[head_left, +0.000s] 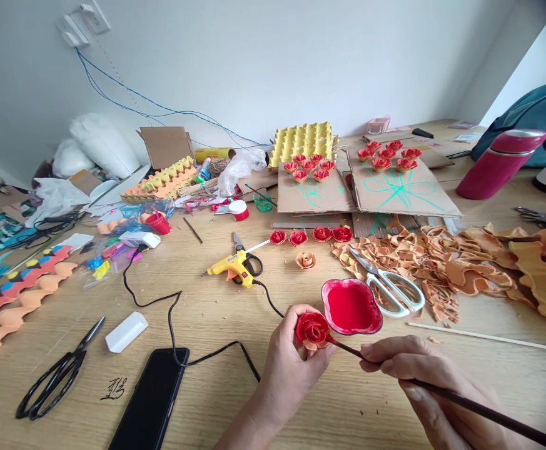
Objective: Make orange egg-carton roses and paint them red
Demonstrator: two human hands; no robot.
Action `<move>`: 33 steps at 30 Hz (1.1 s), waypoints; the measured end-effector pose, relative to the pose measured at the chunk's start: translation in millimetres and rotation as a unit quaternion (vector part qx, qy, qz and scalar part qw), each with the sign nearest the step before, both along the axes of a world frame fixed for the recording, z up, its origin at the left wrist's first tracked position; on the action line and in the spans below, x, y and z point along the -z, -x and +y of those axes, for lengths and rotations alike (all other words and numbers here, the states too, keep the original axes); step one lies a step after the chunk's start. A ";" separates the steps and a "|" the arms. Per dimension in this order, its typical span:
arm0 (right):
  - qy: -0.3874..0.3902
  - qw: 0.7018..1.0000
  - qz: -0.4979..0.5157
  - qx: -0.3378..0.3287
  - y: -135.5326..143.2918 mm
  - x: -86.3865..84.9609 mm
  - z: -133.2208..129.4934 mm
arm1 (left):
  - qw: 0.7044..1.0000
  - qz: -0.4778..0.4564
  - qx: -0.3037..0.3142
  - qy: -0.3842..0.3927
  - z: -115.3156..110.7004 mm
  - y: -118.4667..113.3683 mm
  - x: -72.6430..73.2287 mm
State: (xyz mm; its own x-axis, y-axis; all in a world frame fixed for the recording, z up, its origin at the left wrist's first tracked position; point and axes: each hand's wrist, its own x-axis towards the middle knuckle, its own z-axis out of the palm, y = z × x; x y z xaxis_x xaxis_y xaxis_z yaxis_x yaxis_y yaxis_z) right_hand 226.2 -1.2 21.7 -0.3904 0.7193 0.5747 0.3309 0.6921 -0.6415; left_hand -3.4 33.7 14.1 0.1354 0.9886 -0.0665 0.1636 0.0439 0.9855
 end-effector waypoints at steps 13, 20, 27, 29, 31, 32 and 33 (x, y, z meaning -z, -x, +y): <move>-0.020 0.986 -0.020 0.164 -3.7 9.8 -1.6 | 0.998 -0.052 -0.020 0.016 2.7 -1.2 10.2; -0.009 0.987 -0.033 0.160 -2.1 15.3 -1.8 | 0.999 -0.033 -0.011 0.009 2.2 -0.2 4.9; -0.023 0.987 -0.054 0.147 -0.3 9.1 3.3 | 0.993 0.052 -0.004 -0.106 -2.6 1.0 7.4; -0.020 0.988 -0.056 0.144 -1.3 9.0 4.0 | 0.991 0.057 0.000 -0.122 -2.7 0.6 6.7; -0.022 0.988 -0.049 0.147 -2.7 8.8 2.9 | 0.990 0.061 0.003 -0.125 -2.6 0.3 5.7; -0.022 0.987 -0.044 0.150 -3.4 8.2 1.7 | 0.991 0.061 0.005 -0.122 -2.6 0.2 5.1; -0.023 0.987 -0.037 0.152 -4.0 7.1 0.1 | 0.991 0.058 0.007 -0.118 -2.7 0.1 4.7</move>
State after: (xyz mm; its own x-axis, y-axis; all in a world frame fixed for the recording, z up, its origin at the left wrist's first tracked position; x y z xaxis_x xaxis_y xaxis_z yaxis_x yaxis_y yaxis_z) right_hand 230.2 -1.1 14.6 -0.2036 0.7833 0.5874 0.5726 0.5819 -0.5775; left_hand -3.5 31.0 9.4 0.1544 0.9765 0.1502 0.2752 -0.1885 0.9427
